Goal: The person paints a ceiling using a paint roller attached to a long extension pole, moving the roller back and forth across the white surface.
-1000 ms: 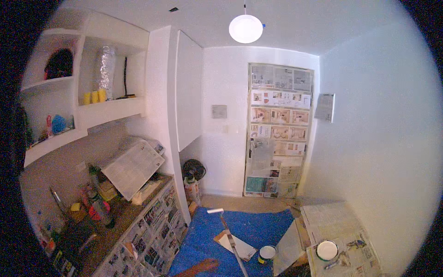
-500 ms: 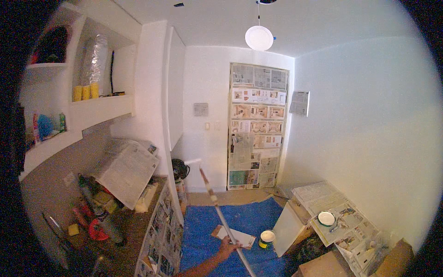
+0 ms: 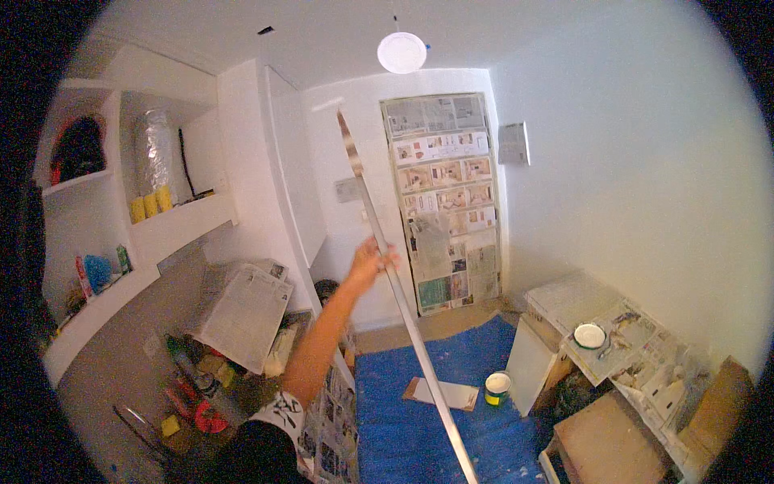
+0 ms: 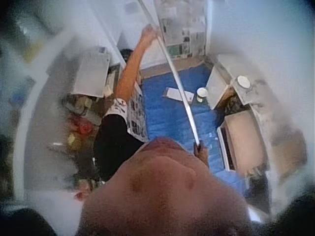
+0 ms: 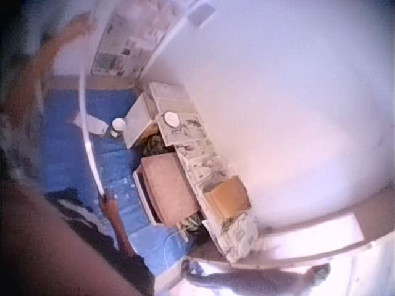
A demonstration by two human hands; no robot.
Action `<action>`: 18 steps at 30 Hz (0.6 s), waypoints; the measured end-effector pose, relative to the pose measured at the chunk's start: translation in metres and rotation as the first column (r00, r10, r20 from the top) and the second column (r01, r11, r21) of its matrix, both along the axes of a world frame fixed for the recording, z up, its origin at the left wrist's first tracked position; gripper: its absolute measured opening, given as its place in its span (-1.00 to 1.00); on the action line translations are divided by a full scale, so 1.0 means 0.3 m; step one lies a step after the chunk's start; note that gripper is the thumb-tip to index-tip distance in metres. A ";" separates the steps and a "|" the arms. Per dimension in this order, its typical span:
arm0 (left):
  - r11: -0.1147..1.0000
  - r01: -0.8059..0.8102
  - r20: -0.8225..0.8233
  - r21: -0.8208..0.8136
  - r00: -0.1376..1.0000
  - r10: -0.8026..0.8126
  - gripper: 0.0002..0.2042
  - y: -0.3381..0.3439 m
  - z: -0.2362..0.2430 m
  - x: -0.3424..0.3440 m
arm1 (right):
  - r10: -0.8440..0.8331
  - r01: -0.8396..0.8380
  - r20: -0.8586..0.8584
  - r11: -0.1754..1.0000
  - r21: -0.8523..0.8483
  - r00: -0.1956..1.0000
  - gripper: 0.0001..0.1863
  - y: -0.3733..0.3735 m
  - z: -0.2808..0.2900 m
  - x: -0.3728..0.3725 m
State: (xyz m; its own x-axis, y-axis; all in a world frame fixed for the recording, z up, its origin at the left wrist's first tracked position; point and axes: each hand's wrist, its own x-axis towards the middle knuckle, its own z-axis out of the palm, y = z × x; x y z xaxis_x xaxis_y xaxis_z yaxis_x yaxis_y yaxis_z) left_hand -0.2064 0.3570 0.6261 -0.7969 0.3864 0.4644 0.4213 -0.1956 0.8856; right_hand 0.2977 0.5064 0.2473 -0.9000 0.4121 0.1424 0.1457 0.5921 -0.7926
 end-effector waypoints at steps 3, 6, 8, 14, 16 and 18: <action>0.998 0.051 -0.015 0.026 0.999 -0.050 -0.55 -0.006 0.166 0.046 | -0.017 0.008 -0.162 0.998 -0.059 0.987 -0.76 -0.076 0.107 -0.049; 0.989 0.140 -0.039 0.035 0.990 -0.139 -0.55 0.085 0.221 0.070 | -0.095 0.065 -0.210 0.987 -0.143 0.973 -0.75 -0.102 0.146 -0.208; 0.985 0.171 -0.075 0.024 0.983 -0.168 -0.56 0.104 0.229 0.069 | -0.091 0.090 -0.371 0.996 -0.020 0.924 -0.74 -0.116 0.278 -0.302; 0.979 0.201 -0.149 0.038 0.970 -0.194 -0.50 0.147 0.347 -0.079 | 0.081 -0.141 -0.449 0.985 -0.103 0.890 -0.59 -0.097 0.625 -0.619; 0.980 0.195 -0.154 0.026 0.970 -0.189 -0.49 0.147 0.376 -0.168 | 0.143 -0.169 -0.436 0.985 -0.020 0.889 -0.48 -0.086 0.665 -0.735; 0.977 0.212 -0.167 0.001 0.964 -0.209 -0.48 0.142 0.404 -0.246 | 0.133 -0.164 -0.503 0.986 -0.017 0.854 -0.52 -0.098 0.649 -0.837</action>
